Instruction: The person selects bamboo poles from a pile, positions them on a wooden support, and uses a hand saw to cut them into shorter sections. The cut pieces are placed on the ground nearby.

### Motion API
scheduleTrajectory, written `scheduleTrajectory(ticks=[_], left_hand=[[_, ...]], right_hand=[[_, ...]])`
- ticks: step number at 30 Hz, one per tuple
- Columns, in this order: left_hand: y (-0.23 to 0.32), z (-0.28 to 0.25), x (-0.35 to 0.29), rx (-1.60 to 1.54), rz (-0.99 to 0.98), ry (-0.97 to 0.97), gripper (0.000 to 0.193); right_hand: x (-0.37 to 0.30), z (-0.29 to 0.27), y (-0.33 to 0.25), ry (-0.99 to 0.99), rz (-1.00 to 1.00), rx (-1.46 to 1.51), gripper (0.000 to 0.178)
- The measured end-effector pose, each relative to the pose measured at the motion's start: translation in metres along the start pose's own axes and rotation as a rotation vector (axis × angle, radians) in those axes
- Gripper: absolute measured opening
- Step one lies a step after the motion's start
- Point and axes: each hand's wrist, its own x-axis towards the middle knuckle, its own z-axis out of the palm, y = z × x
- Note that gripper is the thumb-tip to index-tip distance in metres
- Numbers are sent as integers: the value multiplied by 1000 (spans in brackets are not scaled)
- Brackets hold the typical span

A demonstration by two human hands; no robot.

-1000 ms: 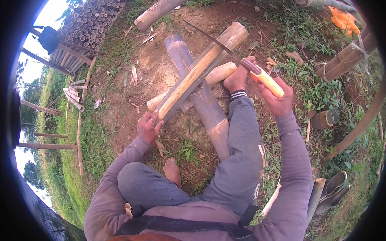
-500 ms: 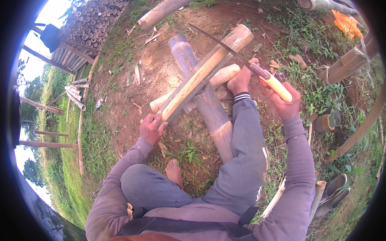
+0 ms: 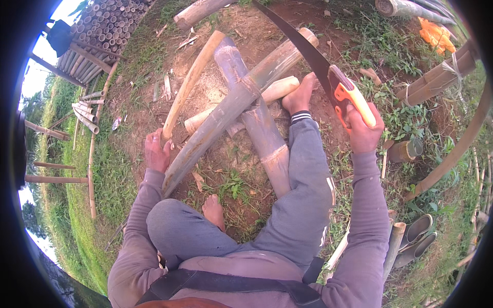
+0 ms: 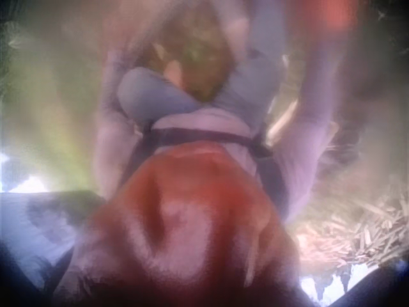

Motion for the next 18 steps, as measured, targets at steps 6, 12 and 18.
scheduleTrajectory(ticks=[6, 12, 18], left_hand=[[-129, 11, -10, 287, -228, -177, 67], [19, 24, 3, -163, 27, -418, 104], [24, 50, -6, -164, 18, -571, 108]], right_hand=[[-104, -71, -15, 272, 69, -102, 6], [-182, -57, -51, 473, 205, -88, 8], [-202, -31, -84, 453, 176, -30, 10]])
